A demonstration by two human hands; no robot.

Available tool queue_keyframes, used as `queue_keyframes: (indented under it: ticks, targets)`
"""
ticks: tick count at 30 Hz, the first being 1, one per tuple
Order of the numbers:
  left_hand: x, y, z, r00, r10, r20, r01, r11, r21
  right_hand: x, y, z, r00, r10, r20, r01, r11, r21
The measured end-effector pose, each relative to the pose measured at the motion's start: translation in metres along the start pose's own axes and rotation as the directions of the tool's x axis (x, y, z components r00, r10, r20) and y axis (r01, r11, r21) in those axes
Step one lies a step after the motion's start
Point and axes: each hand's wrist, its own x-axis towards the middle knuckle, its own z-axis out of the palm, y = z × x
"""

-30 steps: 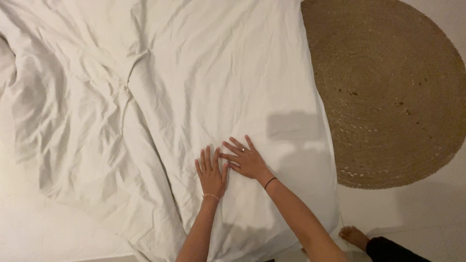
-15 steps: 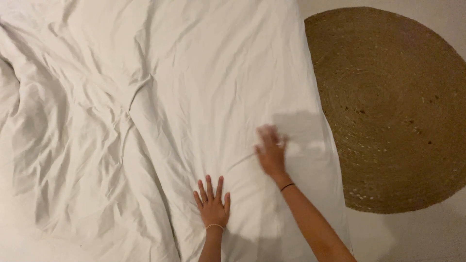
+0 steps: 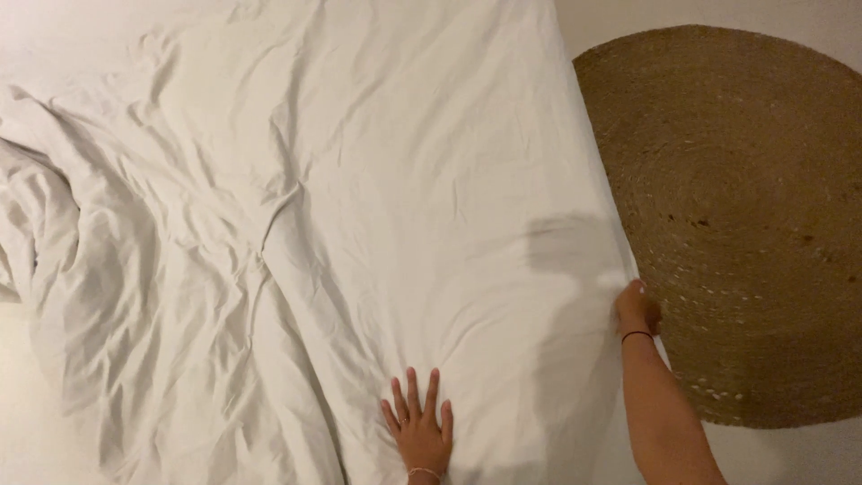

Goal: Smoothing and tucking a white duvet on a bed to make it neat.

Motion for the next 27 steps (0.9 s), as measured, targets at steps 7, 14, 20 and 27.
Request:
queue_keyframes:
  ticks: [7,14,20,27]
  targets:
    - [0.111,-0.028,0.027,0.997,0.047,-0.060,-0.058,0.978,-0.200,-0.055,-0.104,0.079,0.498,-0.820,-0.281,0.849,0.527,-0.035]
    - [0.195,-0.005,0.078,0.947,-0.132,0.294,0.128,0.991,0.031,-0.123,-0.137,0.068,0.095,-0.973,0.210,0.988,0.067,-0.136]
    - [0.138,0.010,0.050,0.993,0.105,0.060,-0.101,0.993,-0.064,-0.084,-0.070,0.020,0.808,-0.589,-0.008,0.578,0.795,-0.184]
    - [0.099,0.020,0.032,0.985,0.120,0.123,-0.126,0.991,0.043,-0.050,-0.038,0.019,0.989,-0.148,-0.021,0.144,0.981,-0.131]
